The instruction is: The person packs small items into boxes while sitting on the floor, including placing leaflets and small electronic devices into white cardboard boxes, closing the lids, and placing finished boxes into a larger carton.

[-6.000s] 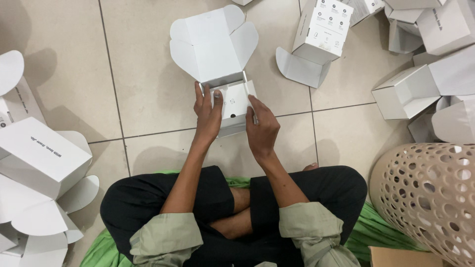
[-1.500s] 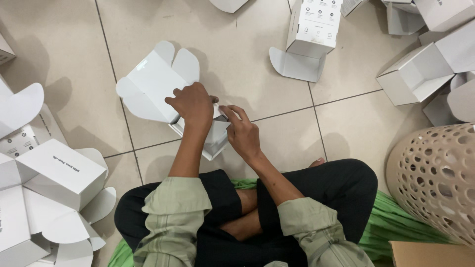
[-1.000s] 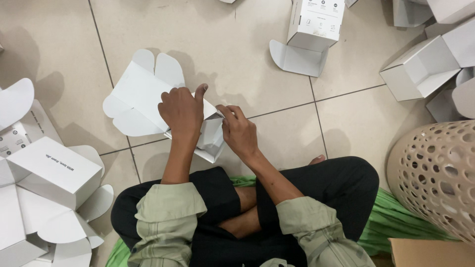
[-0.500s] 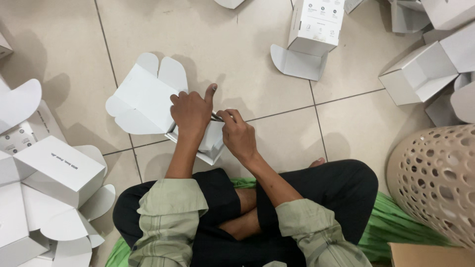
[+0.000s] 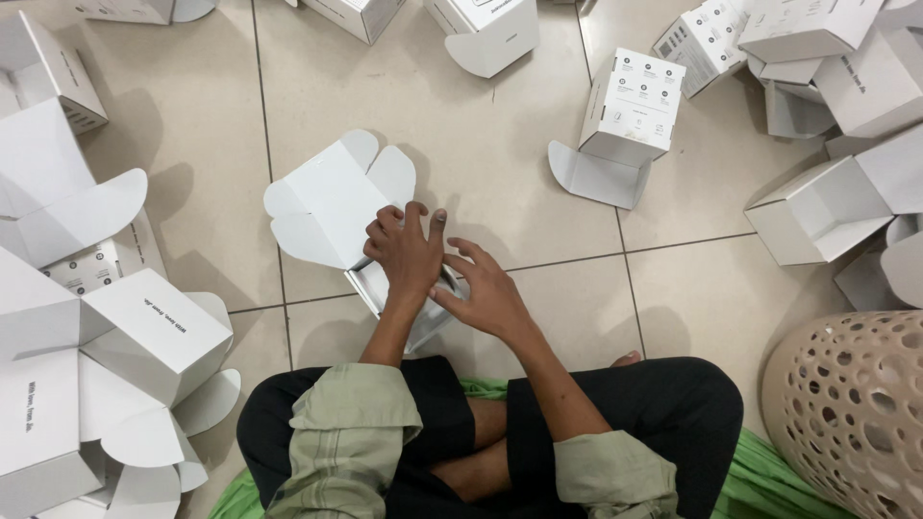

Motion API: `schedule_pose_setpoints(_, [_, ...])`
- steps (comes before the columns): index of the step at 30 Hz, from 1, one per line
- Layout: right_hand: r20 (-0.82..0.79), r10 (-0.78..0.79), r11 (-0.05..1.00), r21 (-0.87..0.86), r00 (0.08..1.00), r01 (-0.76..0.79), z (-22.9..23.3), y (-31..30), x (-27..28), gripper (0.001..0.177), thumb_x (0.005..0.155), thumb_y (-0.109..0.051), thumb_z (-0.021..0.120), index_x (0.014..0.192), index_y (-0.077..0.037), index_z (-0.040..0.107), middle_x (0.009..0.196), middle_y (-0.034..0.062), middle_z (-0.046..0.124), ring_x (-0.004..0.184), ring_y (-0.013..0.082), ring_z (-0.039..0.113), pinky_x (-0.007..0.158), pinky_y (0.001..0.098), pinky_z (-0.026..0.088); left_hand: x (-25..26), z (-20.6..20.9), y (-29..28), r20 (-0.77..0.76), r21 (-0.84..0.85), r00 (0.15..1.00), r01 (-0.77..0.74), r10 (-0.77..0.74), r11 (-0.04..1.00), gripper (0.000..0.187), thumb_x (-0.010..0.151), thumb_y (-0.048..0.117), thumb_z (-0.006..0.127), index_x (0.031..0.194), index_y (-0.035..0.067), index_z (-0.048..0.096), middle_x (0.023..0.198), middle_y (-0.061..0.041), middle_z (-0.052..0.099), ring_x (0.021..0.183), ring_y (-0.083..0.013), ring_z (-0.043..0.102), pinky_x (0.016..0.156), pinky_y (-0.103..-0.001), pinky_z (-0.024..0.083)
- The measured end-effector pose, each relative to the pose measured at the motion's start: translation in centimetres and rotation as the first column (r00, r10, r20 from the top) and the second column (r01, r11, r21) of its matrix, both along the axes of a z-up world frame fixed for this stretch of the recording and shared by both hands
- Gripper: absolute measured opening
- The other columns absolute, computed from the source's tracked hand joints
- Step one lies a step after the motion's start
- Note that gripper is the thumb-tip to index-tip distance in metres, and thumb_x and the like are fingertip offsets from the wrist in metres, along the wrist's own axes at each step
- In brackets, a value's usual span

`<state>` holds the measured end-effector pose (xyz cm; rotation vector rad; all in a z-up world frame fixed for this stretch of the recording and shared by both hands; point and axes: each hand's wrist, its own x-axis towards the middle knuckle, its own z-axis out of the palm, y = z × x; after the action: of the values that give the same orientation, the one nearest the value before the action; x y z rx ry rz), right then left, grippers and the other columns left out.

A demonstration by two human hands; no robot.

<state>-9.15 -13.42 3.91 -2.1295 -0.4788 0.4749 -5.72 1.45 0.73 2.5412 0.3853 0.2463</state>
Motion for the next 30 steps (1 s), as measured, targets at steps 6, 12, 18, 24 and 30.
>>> schedule_pose_setpoints(6, [0.292, -0.152, 0.940, -0.253, 0.944, 0.229, -0.3, 1.6, -0.4, 0.036, 0.086, -0.023, 0.083, 0.117, -0.015, 0.066, 0.124, -0.0003, 0.068, 0.108, 0.0234, 0.067, 0.089, 0.0419, 0.055, 0.1, 1.7, 2.6, 0.018, -0.298, 1.000, -0.019, 0.025, 0.954, 0.042, 0.104, 0.055, 0.045, 0.120, 0.024, 0.069, 0.125, -0.012, 0.048, 0.121, -0.0354, 0.039, 0.105, -0.058, 0.023])
schedule_pose_setpoints(12, [0.597, -0.049, 0.981, -0.122, 0.801, 0.151, -0.1, 1.9, -0.4, 0.059, 0.066, -0.011, 0.085, 0.123, -0.010, 0.071, 0.131, 0.0161, 0.055, 0.118, 0.0374, 0.052, 0.096, 0.0498, 0.042, -2.4, 1.3, 9.4, 0.135, -0.107, 0.891, -0.421, 0.433, 0.901, 0.060, 0.108, 0.064, 0.035, 0.134, 0.016, 0.059, 0.139, -0.016, 0.038, 0.133, -0.0415, 0.035, 0.109, -0.059, 0.026])
schedule_pose_setpoints(18, [0.638, 0.014, 0.941, -0.269, 0.770, 0.205, -1.4, 2.5, -0.8, 0.048, 0.070, -0.003, 0.081, 0.115, -0.019, 0.072, 0.144, 0.0088, 0.052, 0.135, 0.0354, 0.046, 0.108, 0.0517, 0.037, -0.5, -3.6, 11.7, 0.002, -0.734, 0.787, -0.418, 0.617, 0.535, 0.082, 0.105, 0.074, 0.033, 0.151, 0.007, 0.018, 0.153, -0.025, 0.025, 0.142, -0.0383, 0.034, 0.115, -0.050, 0.037])
schedule_pose_setpoints(24, [0.623, 0.067, 0.939, -0.304, 0.780, 0.162, -0.3, 2.0, -0.8, 0.047, 0.063, -0.012, 0.086, 0.107, -0.016, 0.071, 0.136, 0.0105, 0.054, 0.127, 0.0345, 0.045, 0.099, 0.0521, 0.038, 0.9, -3.6, 8.4, -0.244, -0.879, 0.848, -0.399, 0.471, 0.262, 0.089, 0.088, 0.075, 0.032, 0.147, 0.008, 0.024, 0.136, -0.021, 0.052, 0.129, -0.0338, 0.058, 0.106, -0.047, 0.051])
schedule_pose_setpoints(30, [0.595, 0.223, 0.886, -0.454, 0.773, 0.094, -1.0, 3.5, -0.2, 0.051, 0.063, -0.013, 0.088, 0.111, -0.017, 0.071, 0.102, -0.0006, 0.061, 0.097, 0.0213, 0.055, 0.079, 0.0394, 0.040, 1.3, -6.7, 6.3, -0.154, -0.812, 0.953, -0.273, 0.261, 0.517, 0.097, 0.095, 0.079, 0.031, 0.152, 0.000, 0.028, 0.155, -0.026, 0.035, 0.147, -0.0360, 0.032, 0.118, -0.048, 0.026])
